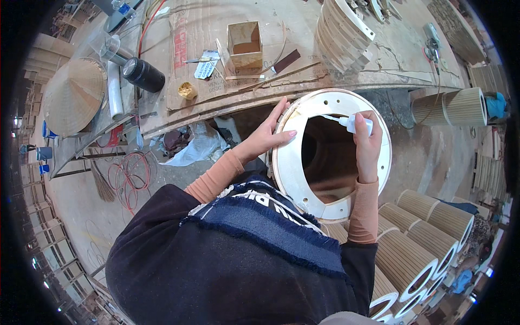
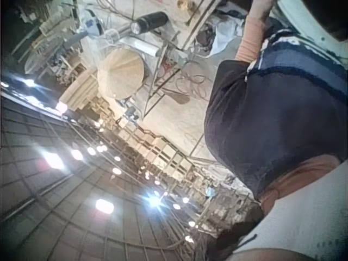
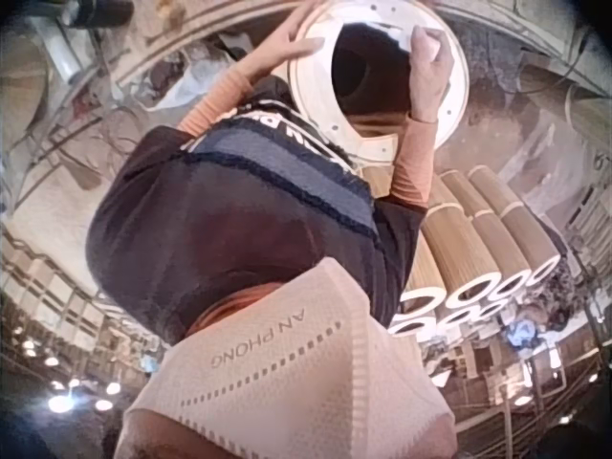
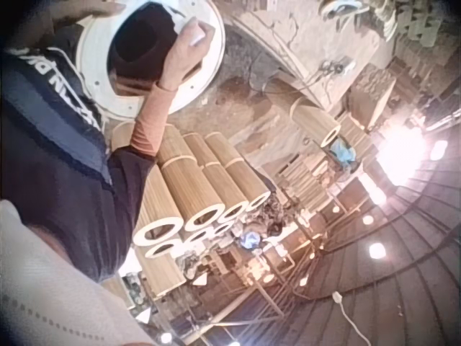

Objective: Applying glue and assembling wooden slats onto a circular frame for a large cylindrical object.

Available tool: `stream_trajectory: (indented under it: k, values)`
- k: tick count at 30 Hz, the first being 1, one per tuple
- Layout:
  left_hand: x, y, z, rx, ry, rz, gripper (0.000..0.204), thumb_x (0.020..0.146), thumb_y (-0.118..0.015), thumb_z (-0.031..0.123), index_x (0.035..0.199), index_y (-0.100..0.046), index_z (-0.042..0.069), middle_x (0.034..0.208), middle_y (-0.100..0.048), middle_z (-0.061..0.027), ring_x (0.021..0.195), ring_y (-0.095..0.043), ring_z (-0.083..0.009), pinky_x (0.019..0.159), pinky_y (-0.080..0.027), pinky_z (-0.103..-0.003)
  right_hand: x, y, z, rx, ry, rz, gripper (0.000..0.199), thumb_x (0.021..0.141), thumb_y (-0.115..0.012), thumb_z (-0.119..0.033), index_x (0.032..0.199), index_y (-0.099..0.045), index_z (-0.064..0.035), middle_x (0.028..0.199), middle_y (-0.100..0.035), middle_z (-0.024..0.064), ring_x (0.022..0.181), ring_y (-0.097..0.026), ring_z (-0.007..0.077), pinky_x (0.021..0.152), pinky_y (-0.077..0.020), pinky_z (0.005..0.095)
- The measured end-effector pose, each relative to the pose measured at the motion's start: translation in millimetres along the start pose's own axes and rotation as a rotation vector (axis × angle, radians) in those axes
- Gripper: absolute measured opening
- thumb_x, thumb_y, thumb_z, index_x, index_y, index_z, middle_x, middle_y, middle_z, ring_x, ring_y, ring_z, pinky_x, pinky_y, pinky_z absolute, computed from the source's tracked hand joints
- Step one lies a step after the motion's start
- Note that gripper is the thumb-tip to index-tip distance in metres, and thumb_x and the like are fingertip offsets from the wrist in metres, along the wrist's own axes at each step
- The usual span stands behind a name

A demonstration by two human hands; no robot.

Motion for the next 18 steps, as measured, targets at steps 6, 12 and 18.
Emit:
stream_trajectory:
  k: [6,12,18]
  values:
    - [-0.2,-0.2,-1.1,-0.019,0.006,-0.001,0.104,0.087,-0.071,0.032,0.155,0.000,-0.001,0.161,-0.013,-0.0192,0.146,-0.020,-0.0224,0.117,-0.015,-0.030,1.3,-1.0,2.4,0.024,0.039,0.021,0.021,0.098,-0.060,-0.031,0.093,-0.058,-0.0106,0.072,-0.049,-0.0089,0.059,-0.036,-0.0019,0.049,-0.0234,0.0163]
    - [0.4,0.3,-0.7,0.001,-0.018,-0.005,0.102,0.087,-0.071,0.032,0.155,-0.002,-0.002,0.160,-0.016,-0.0187,0.146,-0.020,-0.0223,0.117,-0.015,-0.030,2.0,-0.6,4.6,-0.025,0.070,0.016,0.021,0.099,-0.059,-0.030,0.093,-0.058,-0.0103,0.072,-0.049,-0.0082,0.058,-0.036,-0.0014,0.049,-0.0238,0.0164]
    - [-1.3,-1.3,1.4,-0.031,0.000,0.011,0.095,0.088,-0.068,0.023,0.156,-0.005,0.002,0.160,-0.019,-0.0126,0.144,-0.025,-0.0185,0.116,-0.018,-0.029,1.5,-1.6,3.4,0.019,0.051,0.026,0.021,0.099,-0.058,-0.030,0.092,-0.057,-0.0104,0.070,-0.046,-0.0089,0.057,-0.035,-0.0013,0.048,-0.0229,0.0171]
Point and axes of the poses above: each hand's wrist, its own x-axis towards the middle knuckle, its own y-axis out of the back of the hand, z = x × y, the point moved 4 cm from there along x, towards the middle knuckle
